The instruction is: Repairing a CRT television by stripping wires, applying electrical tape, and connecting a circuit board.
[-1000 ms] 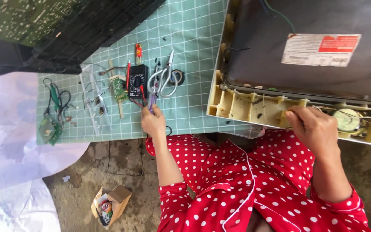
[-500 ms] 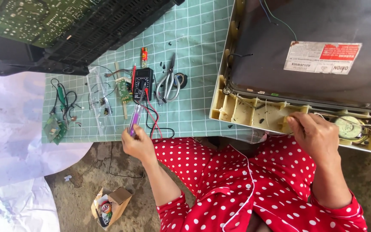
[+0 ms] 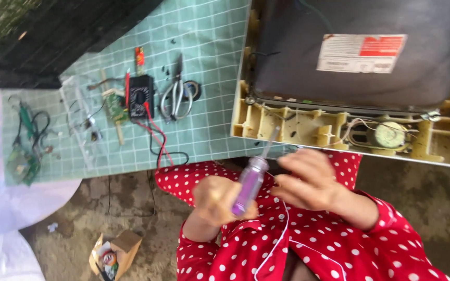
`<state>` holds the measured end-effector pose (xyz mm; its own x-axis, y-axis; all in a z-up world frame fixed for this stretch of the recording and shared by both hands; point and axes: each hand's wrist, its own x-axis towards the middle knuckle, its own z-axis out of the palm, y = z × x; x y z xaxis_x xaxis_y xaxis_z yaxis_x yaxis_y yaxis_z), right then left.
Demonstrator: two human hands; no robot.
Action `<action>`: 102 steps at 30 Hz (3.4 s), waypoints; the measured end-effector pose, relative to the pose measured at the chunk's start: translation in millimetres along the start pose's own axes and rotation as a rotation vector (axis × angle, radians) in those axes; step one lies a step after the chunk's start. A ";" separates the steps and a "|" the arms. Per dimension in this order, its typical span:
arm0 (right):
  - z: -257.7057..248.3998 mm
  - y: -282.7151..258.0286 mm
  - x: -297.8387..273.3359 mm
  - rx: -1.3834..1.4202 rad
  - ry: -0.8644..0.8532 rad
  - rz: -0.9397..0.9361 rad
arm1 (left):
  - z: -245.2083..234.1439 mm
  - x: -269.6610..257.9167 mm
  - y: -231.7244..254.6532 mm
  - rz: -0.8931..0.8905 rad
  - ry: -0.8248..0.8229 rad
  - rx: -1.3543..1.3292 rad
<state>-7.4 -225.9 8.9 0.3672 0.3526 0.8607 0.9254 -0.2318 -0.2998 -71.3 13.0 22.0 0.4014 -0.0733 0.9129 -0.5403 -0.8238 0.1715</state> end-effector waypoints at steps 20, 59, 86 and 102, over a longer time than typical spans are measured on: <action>34.7 3.5 17.1 0.169 -0.034 0.013 | 19.3 27.2 18.7 -0.018 0.020 -0.460; 99.5 32.3 24.2 -0.260 -0.524 0.104 | 32.6 -90.0 -156.1 -0.566 -0.220 0.367; 131.4 30.8 -4.9 -0.665 -0.533 0.054 | -359.1 -180.2 -512.2 -1.695 1.370 -0.011; 144.3 35.5 -19.4 -0.835 -0.608 0.021 | -367.2 -203.9 -564.9 -1.682 1.423 0.221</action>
<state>31.8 -110.1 -77.8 0.5827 0.6861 0.4357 0.6437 -0.7168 0.2681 -119.4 699.7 -125.1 -0.4312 0.8163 -0.3843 -0.2662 0.2919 0.9187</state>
